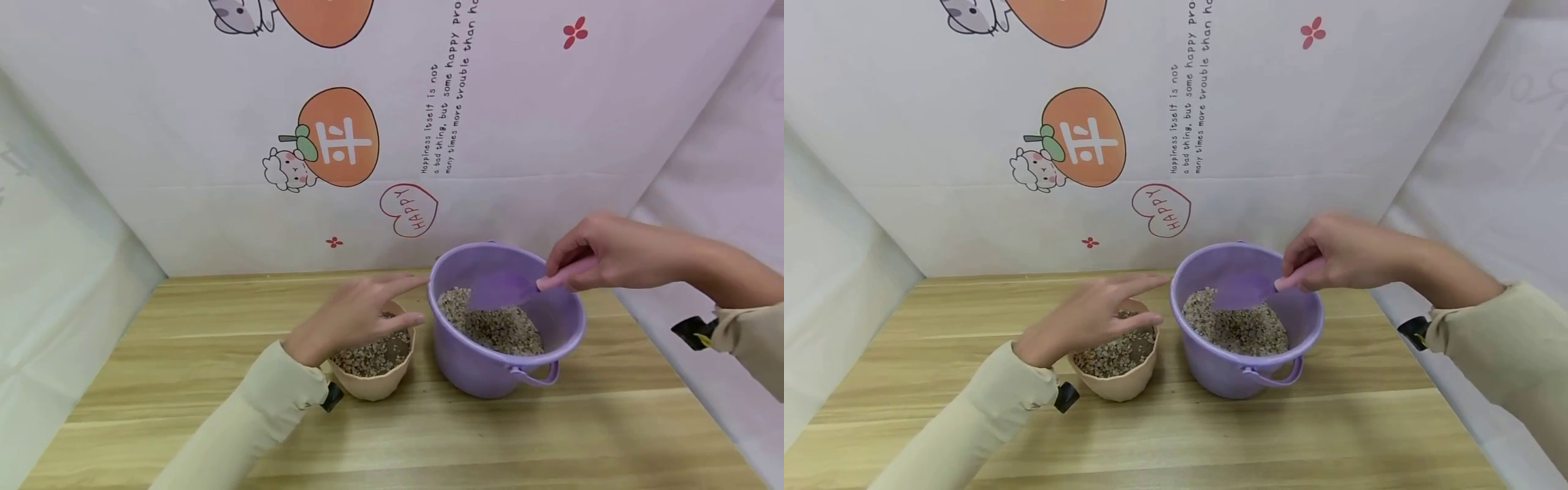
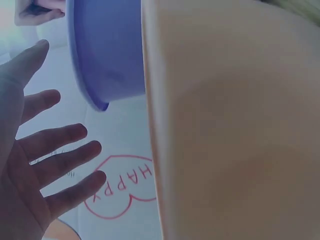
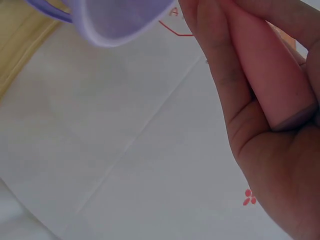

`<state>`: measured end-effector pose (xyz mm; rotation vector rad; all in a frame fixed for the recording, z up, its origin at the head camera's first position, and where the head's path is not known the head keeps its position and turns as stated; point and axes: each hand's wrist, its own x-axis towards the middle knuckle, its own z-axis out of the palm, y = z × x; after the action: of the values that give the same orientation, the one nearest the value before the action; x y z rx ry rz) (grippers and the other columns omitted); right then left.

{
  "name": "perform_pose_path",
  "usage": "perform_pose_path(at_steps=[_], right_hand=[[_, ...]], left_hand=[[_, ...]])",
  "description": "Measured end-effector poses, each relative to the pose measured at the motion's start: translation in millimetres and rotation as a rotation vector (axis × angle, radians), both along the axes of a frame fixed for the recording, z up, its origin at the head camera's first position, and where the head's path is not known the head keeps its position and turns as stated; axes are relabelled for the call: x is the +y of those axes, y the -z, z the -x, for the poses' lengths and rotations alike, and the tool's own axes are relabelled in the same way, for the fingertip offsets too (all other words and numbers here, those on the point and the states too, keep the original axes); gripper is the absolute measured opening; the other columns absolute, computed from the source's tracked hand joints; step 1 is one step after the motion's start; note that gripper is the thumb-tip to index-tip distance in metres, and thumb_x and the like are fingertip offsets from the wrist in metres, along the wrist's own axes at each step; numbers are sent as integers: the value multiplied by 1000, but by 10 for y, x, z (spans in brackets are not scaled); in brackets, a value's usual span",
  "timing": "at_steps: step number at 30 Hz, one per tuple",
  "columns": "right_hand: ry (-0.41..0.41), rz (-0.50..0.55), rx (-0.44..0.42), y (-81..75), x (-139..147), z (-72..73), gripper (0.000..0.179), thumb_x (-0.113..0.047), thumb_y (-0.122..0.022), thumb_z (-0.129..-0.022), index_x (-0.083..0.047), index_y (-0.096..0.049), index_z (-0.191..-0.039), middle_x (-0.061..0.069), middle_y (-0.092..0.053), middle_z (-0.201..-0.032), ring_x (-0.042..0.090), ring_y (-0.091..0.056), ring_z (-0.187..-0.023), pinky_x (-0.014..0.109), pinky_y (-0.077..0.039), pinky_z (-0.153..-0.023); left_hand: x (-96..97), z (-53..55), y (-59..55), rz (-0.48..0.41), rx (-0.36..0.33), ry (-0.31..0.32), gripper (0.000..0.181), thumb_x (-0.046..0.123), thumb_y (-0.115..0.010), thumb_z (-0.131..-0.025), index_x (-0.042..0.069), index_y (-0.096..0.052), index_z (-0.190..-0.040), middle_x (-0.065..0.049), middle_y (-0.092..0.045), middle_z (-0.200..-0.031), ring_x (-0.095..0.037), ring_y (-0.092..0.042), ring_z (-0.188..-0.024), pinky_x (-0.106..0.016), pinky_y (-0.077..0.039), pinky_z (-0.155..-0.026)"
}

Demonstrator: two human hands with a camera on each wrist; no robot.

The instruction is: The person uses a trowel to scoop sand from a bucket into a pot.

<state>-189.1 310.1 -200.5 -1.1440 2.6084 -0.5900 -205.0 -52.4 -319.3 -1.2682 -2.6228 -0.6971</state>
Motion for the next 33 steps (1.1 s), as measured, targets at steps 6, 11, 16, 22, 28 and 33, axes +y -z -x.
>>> perform_pose_path(at_steps=[6, 11, 16, 22, 28, 33], right_hand=[[-1, -56, -26, 112, 27, 42, 10, -29, -73, -91, -29, -70, -82, -15, -58, -64, -1, -45, -54, 21, -42, -45], [25, -99, -44, 142, 33, 63, 12, -24, -75, -90, -28, -70, -80, -13, -60, -66, -1, -46, -54, 21, -43, -46], [19, -134, -61, 141, 4, 69, 14, -18, -75, -90, -26, -71, -78, -13, -62, -67, 0, -49, -55, 22, -44, -48], [57, -202, -67, 128, -49, 75, 15, -14, -77, -87, -23, -72, -77, -13, -63, -67, 1, -50, -56, 22, -45, -50], [88, -261, -47, 138, -108, 103, 15, -12, -78, -85, -21, -72, -75, -12, -62, -67, 2, -51, -57, 22, -45, -51], [97, -288, -41, 141, -110, 111, 16, -11, -79, -84, -21, -71, -75, -12, -61, -67, 2, -51, -58, 22, -45, -53]], left_hand=[[138, -3, -10, 22, -2, 21, 60, 58, -55, -96, 22, -54, -144, 1, -50, -149, -2, -71, -85, -37, -49, -99], [202, 4, -22, 20, 13, 18, 60, 59, -58, -94, 20, -58, -140, 0, -49, -150, -1, -71, -81, -36, -50, -97], [254, 19, -30, 50, 41, 2, 61, 62, -58, -93, 21, -60, -138, 0, -47, -152, 4, -67, -74, -33, -52, -91], [284, 34, -41, 63, 50, -6, 66, 65, -63, -87, 21, -62, -136, -2, -47, -152, -6, -69, -92, -36, -51, -93], [296, 43, -49, 84, 28, -22, 68, 66, -66, -84, 19, -64, -133, -6, -46, -152, -25, -51, -133, -42, -43, -106], [317, 47, -46, 106, 18, -24, 70, 67, -68, -82, 17, -65, -131, -8, -45, -153, -27, -49, -135, -43, -42, -107]])
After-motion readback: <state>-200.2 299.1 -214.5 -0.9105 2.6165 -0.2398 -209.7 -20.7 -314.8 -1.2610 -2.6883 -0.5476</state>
